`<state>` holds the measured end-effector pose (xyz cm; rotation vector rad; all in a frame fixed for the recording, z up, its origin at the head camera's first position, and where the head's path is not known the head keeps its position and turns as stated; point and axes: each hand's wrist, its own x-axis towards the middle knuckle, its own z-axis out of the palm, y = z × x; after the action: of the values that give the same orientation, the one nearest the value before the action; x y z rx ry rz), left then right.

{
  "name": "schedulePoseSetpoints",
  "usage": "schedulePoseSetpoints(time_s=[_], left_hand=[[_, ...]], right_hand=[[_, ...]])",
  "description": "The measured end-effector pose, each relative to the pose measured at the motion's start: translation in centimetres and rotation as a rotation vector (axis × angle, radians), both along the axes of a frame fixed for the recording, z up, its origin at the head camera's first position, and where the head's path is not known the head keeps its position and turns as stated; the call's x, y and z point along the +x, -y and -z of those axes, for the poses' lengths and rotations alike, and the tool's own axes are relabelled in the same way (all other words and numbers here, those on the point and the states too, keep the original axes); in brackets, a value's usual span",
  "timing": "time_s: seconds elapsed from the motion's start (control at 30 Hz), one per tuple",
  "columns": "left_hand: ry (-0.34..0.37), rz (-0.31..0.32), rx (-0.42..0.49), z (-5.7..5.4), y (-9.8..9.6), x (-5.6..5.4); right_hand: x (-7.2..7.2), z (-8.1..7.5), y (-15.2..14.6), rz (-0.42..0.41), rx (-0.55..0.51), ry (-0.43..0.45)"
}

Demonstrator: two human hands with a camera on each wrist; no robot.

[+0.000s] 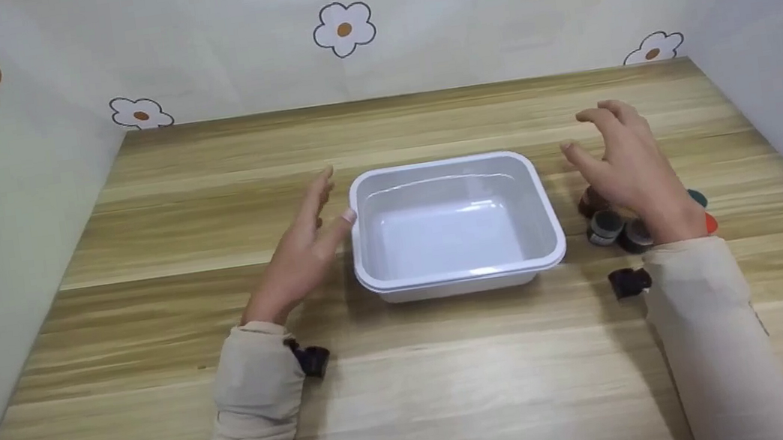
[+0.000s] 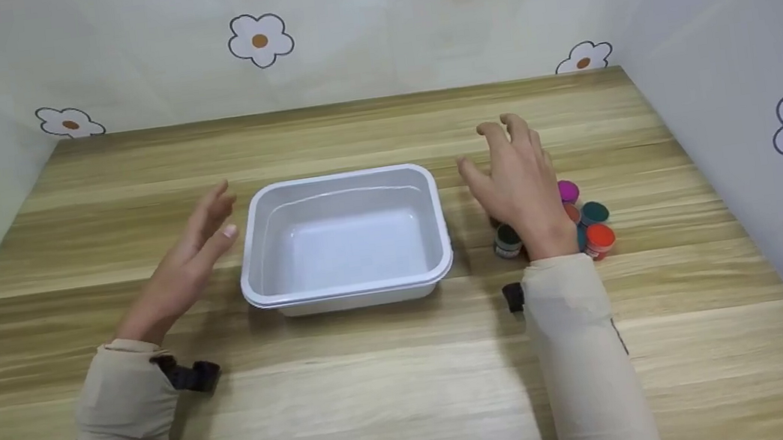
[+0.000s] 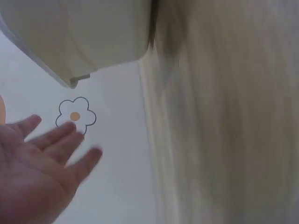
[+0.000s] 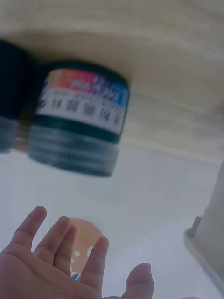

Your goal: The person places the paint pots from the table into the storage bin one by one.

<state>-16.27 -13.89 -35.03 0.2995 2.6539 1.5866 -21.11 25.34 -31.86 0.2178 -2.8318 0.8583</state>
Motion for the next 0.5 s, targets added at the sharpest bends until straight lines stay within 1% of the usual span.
schedulePoseSetpoints(time_s=[0.07, 0.2, 0.3, 0.4, 0.5], left_hand=[[0.021, 0.062, 0.063, 0.4, -0.3, 0.2], [0.016, 0.153, 0.098, 1.0, -0.4, 0.4], [0.012, 0.18, 0.098, 1.1, -0.2, 0.5], [0.015, 0.198, 0.108, 1.1, 0.2, 0.6], [0.015, 0.211, 0.127, 1.1, 0.4, 0.8]], right_hand=[[0.3, -0.3, -0.7, 0.001, -0.03, -0.015], [1.5, -0.8, -2.8, 0.023, -0.084, -0.005], [2.5, -1.0, -5.1, 0.076, -0.093, 0.001], [3.3, -0.9, -7.5, 0.131, -0.097, 0.013], [3.8, -0.7, -9.6, 0.172, -0.092, 0.064]])
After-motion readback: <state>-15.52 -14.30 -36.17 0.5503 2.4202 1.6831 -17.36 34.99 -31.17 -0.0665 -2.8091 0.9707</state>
